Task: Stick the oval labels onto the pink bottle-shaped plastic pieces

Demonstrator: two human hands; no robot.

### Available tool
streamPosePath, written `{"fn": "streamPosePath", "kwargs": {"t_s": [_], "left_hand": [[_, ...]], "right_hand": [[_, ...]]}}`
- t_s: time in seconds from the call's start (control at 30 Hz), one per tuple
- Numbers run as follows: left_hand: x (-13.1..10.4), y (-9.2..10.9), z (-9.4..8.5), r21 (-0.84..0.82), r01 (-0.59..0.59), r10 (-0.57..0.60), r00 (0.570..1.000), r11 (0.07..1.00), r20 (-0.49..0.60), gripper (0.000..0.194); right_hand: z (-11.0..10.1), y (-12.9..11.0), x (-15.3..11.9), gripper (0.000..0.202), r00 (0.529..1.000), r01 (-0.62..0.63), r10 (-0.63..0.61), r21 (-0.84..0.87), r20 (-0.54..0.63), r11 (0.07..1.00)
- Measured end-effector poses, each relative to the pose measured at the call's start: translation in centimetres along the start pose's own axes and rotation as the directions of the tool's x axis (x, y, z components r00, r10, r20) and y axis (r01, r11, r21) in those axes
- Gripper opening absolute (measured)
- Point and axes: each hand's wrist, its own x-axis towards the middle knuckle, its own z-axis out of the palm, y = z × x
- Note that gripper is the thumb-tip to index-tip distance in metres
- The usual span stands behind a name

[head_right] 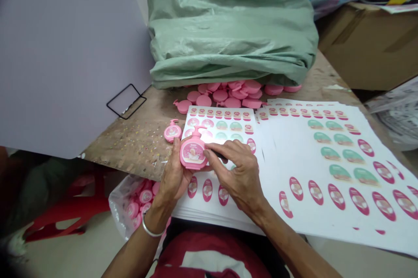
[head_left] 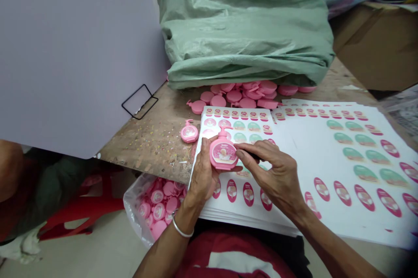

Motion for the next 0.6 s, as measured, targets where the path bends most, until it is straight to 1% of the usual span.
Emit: {"fn": "streamPosePath", "kwargs": {"t_s": [0.33,0.6], "left_hand": [[0.26,-0.08,-0.12,-0.008,0.007,-0.007,1.000,1.000,0.014,0.046],[0.21,0.05,-0.05,-0.014,0.038,-0.038,0.999,0.999,0.002,0.050]], "right_hand": [[-0.08,-0.26,0.02,0.014,1.000,-0.009,0.009,-0.032,-0.007,0.999],[-0.01,-0.24,0.07,0.014,1.000,0.023,-0.024,-0.068,-0.008,0.997]]}}
